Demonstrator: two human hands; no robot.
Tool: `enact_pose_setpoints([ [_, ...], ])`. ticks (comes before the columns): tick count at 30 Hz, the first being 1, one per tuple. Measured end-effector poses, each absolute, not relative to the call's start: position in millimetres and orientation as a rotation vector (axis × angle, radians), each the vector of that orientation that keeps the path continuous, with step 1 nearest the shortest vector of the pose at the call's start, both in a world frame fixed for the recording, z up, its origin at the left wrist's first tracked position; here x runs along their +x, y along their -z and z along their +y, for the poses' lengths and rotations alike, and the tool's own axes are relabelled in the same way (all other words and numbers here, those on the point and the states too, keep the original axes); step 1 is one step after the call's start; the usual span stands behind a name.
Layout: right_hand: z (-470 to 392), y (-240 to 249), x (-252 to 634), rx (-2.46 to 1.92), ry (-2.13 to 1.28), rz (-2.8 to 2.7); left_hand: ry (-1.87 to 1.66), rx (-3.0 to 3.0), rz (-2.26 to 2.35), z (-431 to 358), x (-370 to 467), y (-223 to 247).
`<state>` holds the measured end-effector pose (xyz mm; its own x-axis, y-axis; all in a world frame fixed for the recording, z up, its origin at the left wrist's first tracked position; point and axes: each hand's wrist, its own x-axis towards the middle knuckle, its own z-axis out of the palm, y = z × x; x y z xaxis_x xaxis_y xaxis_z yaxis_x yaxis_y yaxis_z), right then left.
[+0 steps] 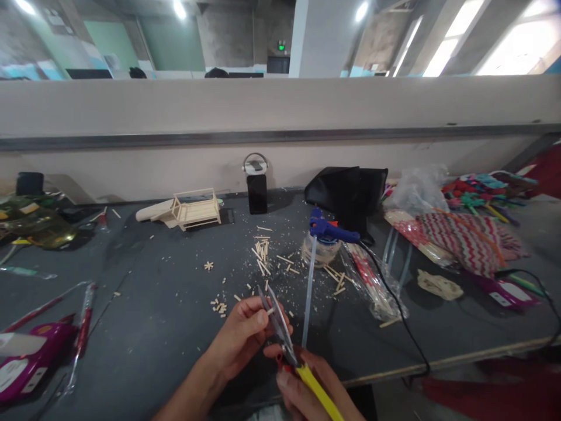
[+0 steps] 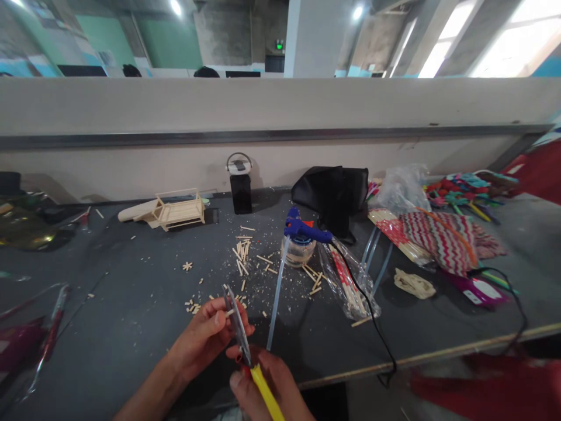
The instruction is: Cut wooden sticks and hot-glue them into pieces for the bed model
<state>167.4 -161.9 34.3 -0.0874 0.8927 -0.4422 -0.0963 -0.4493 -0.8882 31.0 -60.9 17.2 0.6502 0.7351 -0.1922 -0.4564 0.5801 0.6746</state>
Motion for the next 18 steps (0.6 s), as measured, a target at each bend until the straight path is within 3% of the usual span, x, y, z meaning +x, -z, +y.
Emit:
enact_pose_setpoints([
  [7,-155,-28,167,-1.372,-1.534,-1.152,-0.701,0.628,0.475,-64,32,-19],
  [18,-157,-13,168,-1.408,-0.97,-1.665,-0.724,0.708,0.21,-66,26,-16],
])
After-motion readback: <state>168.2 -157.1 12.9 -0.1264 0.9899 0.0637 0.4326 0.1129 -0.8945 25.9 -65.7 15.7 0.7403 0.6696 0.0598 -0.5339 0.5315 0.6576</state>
